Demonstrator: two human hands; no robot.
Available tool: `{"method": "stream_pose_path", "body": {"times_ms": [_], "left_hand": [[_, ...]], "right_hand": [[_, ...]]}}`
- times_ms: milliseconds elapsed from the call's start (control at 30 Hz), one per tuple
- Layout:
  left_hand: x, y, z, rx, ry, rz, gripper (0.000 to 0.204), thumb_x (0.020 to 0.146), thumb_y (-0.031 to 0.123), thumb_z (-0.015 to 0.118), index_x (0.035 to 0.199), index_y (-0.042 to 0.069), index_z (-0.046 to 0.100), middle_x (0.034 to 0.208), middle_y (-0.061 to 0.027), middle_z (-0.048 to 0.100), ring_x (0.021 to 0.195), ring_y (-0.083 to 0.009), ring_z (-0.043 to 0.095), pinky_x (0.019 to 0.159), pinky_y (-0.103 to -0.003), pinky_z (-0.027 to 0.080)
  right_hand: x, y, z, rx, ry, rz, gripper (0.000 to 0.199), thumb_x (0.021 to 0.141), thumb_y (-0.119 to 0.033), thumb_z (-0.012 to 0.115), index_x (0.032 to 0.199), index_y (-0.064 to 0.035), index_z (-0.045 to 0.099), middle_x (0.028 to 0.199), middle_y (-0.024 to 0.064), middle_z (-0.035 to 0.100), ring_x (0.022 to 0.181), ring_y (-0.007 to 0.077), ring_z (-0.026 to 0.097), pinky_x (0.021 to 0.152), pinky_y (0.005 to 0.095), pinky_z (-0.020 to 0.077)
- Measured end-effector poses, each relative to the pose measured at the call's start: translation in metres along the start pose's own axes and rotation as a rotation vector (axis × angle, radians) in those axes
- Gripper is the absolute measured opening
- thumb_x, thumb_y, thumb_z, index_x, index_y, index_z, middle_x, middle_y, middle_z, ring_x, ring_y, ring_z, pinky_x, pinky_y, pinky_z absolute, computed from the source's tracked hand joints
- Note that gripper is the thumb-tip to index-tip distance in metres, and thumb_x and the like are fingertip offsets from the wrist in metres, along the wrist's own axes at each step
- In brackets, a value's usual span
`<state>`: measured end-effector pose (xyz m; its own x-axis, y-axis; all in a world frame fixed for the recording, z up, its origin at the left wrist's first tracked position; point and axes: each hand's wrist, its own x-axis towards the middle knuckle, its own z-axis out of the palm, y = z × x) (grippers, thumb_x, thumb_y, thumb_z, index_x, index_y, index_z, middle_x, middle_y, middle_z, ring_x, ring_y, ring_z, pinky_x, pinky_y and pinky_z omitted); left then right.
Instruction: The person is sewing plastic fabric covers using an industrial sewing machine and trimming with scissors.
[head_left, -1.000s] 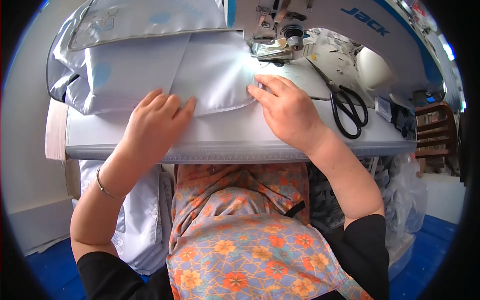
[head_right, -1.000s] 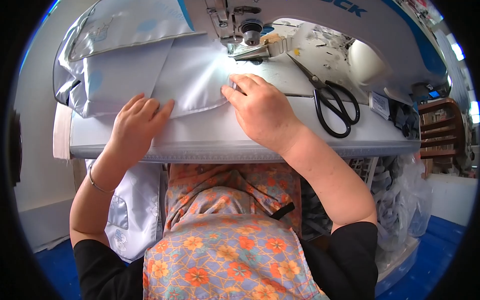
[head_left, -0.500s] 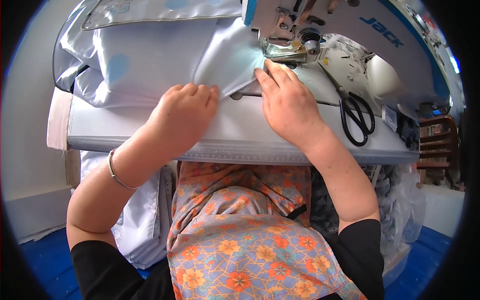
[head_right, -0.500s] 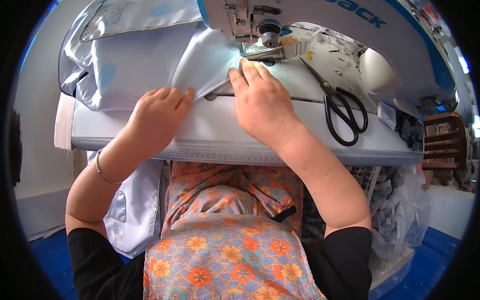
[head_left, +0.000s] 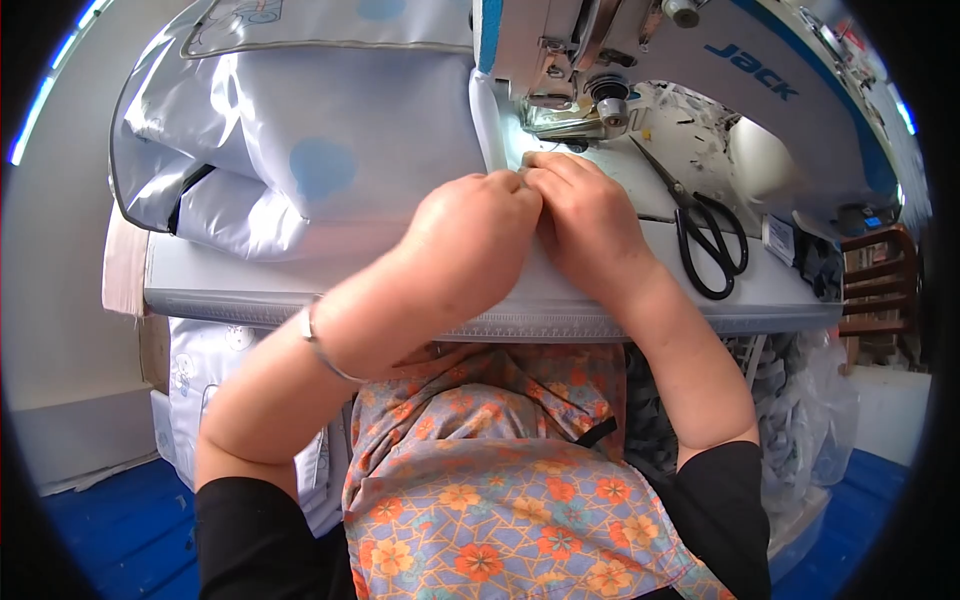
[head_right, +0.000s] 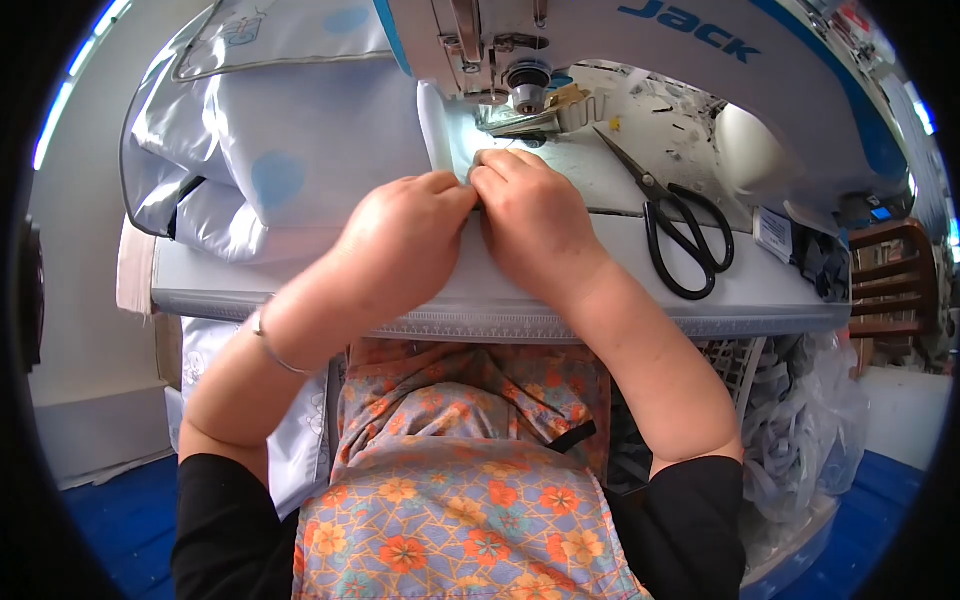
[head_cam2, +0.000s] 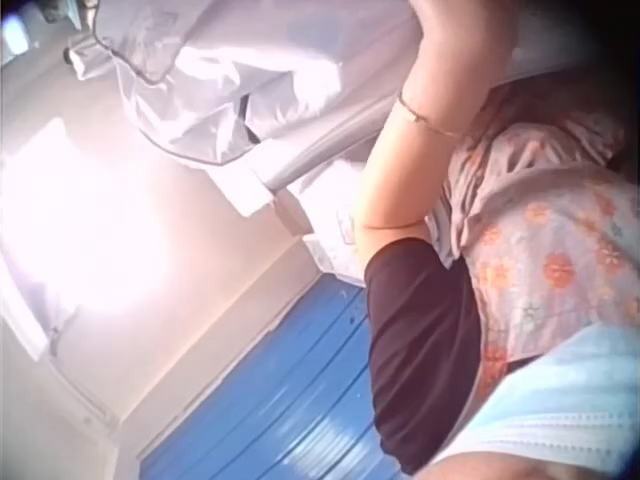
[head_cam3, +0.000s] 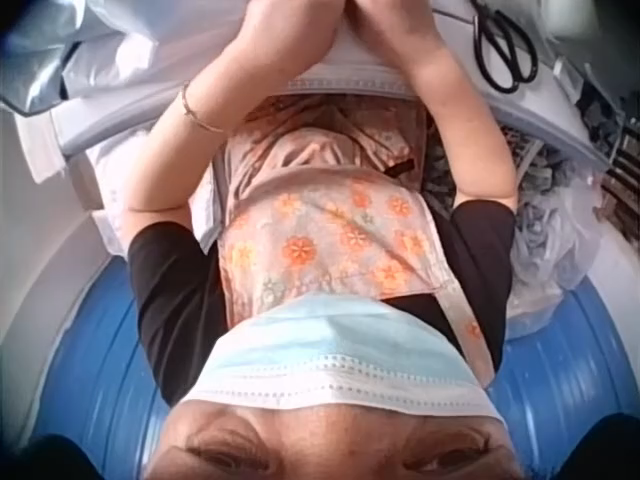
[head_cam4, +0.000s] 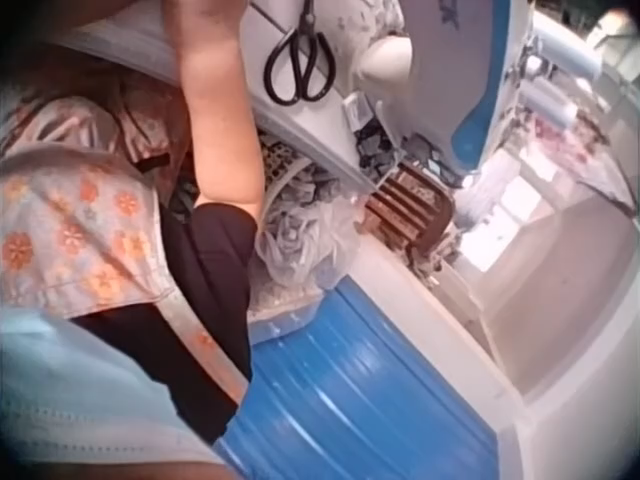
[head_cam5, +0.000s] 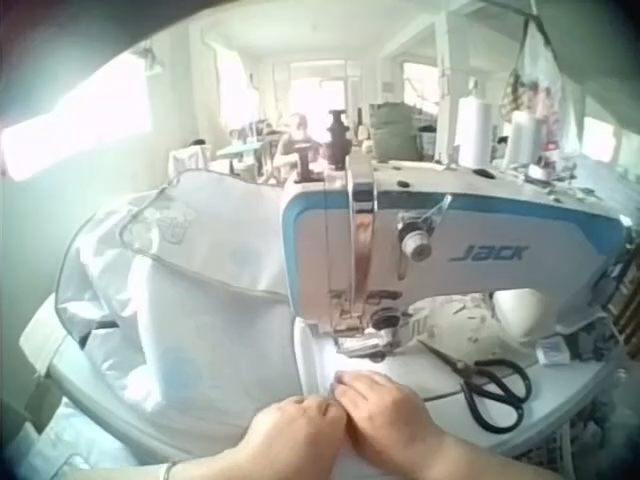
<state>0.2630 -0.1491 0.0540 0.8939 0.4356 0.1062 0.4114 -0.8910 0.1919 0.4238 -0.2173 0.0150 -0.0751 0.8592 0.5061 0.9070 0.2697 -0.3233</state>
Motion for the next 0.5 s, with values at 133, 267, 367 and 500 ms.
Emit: {"method": "stream_pose_path", "body": {"times_ms": [133, 267, 367, 500], "left_hand": [[-0.019, -0.049, -0.057, 0.031, 0.018, 0.28, 0.061, 0.071, 0.011, 0.08, 0.129, 0.005, 0.061, 0.13, -0.0161, 0.059, 0.125, -0.0354, 0.055, 0.112, -0.052, 0.037], [-0.069, -0.129, -0.092, 0.295, 0.237, -0.053, 0.059, 0.068, 0.024, 0.087, 0.12, 0.003, 0.066, 0.124, -0.0144, 0.062, 0.117, -0.0316, 0.057, 0.103, -0.043, 0.044], [-0.094, -0.168, -0.073, 0.287, 0.186, -0.066, 0.011, 0.082, 0.012, 0.074, 0.083, 0.004, 0.066, 0.085, -0.0099, 0.059, 0.082, -0.0315, 0.062, 0.074, -0.043, 0.052], [-0.107, -0.148, -0.042, 0.312, 0.36, -0.031, 0.009, 0.085, 0.011, 0.068, 0.079, 0.007, 0.062, 0.082, -0.0096, 0.057, 0.074, -0.0329, 0.06, 0.066, -0.044, 0.05]], "right_hand": [[0.0, 0.0, 0.003, -0.089, 0.078, -0.028, 0.024, 0.077, 0.005, 0.064, 0.101, 0.0024, 0.067, 0.111, 0.0174, 0.069, 0.107, 0.0343, 0.065, 0.093, 0.0413, 0.0537], [0.01, -0.008, -0.002, -0.121, 0.0, -0.036, 0.023, 0.078, 0.005, 0.062, 0.1, 0.0017, 0.067, 0.111, 0.0163, 0.069, 0.105, 0.0336, 0.065, 0.09, 0.0418, 0.0535], [0.026, -0.031, -0.008, -0.033, 0.004, -0.111, 0.022, 0.08, 0.003, 0.062, 0.101, 0.0027, 0.066, 0.108, 0.0167, 0.068, 0.103, 0.0339, 0.065, 0.089, 0.0419, 0.0534], [0.043, -0.045, 0.014, 0.223, 0.085, -0.031, 0.018, 0.088, -0.003, 0.062, 0.103, 0.0058, 0.065, 0.107, 0.0205, 0.068, 0.098, 0.0369, 0.066, 0.085, 0.0418, 0.0542]]}}
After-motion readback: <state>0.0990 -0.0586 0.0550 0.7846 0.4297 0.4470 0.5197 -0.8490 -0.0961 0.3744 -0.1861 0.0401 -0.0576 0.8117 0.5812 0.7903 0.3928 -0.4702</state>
